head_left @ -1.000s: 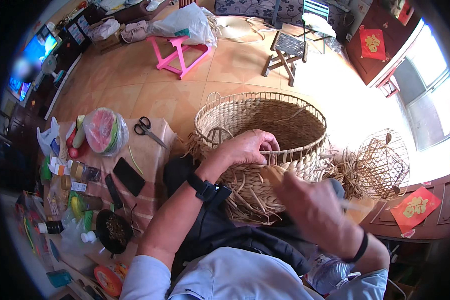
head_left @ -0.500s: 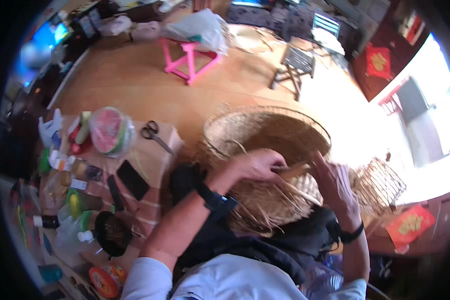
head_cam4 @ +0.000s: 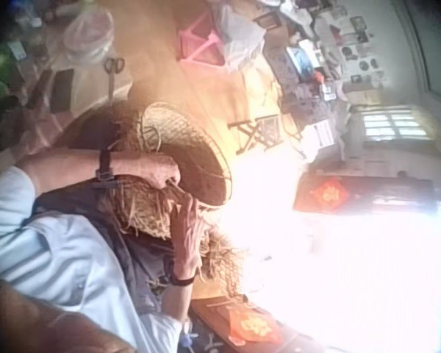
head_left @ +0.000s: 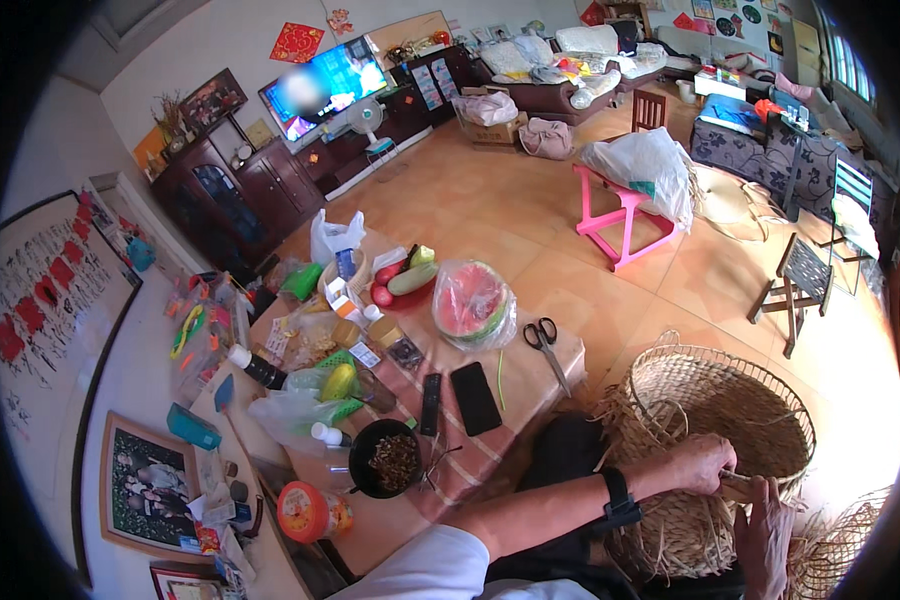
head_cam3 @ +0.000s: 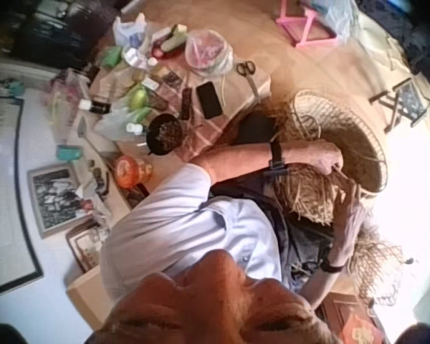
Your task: Repairing or weaving a large wicker basket using bamboo or wood strips while sitting on the floor.
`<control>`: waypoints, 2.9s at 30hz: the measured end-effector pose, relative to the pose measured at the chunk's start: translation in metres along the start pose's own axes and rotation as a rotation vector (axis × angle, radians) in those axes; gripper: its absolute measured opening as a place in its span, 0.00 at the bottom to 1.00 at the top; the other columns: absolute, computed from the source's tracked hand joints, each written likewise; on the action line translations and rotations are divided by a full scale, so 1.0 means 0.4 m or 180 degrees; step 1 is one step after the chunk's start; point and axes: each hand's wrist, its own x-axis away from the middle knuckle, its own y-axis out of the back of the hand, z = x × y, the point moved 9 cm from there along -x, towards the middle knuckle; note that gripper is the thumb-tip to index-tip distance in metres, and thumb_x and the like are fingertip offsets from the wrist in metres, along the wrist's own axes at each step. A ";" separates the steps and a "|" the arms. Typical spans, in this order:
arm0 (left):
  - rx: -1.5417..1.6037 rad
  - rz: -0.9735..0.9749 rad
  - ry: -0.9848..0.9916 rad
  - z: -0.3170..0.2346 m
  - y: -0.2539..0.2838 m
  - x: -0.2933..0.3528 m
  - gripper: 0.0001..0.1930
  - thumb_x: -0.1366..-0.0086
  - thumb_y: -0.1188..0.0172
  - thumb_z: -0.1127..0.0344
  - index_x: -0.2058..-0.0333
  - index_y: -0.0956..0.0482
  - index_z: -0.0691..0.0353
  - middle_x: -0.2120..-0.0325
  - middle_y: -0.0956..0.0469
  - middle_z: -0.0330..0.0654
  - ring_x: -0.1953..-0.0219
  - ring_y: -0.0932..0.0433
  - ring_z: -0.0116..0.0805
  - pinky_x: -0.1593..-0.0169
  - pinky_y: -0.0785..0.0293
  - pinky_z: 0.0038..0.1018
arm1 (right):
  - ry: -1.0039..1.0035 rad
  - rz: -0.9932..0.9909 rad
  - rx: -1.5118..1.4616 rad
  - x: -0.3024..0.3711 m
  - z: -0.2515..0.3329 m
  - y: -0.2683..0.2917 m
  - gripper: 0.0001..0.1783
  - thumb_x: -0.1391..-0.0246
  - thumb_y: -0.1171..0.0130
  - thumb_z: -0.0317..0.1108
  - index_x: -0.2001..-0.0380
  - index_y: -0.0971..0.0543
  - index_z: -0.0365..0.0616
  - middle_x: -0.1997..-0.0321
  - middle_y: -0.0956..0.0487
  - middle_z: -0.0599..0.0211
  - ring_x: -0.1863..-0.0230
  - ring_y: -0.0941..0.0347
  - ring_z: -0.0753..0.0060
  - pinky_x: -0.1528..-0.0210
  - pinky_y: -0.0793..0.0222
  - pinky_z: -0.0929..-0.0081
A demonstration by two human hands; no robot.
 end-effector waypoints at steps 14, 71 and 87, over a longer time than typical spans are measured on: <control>-0.0090 -0.0017 -0.0559 -0.004 0.001 0.015 0.13 0.52 0.34 0.72 0.65 0.16 0.66 0.69 0.17 0.58 0.60 0.18 0.58 0.56 0.23 0.47 | 0.0093 -0.0442 -0.0284 -0.049 0.079 -0.014 0.11 0.50 0.34 0.27 0.64 0.24 0.47 0.68 0.30 0.59 0.72 0.26 0.50 0.75 0.34 0.54; 0.1177 0.1917 0.0844 0.107 -0.065 -0.078 0.16 0.42 0.27 0.64 0.55 0.12 0.57 0.74 0.16 0.32 0.77 0.23 0.26 0.74 0.28 0.29 | -0.0330 -0.0582 -0.0648 -0.010 0.101 -0.069 0.16 0.44 0.43 0.22 0.51 0.23 0.40 0.57 0.27 0.51 0.59 0.25 0.44 0.62 0.30 0.55; 0.0466 0.1631 0.0627 0.066 -0.021 -0.077 0.17 0.46 0.28 0.64 0.56 0.11 0.54 0.75 0.15 0.34 0.77 0.25 0.28 0.73 0.29 0.30 | -0.0750 -0.0517 -0.0331 -0.001 0.094 -0.029 0.22 0.57 0.35 0.22 0.56 0.20 0.53 0.66 0.28 0.60 0.68 0.23 0.51 0.69 0.29 0.56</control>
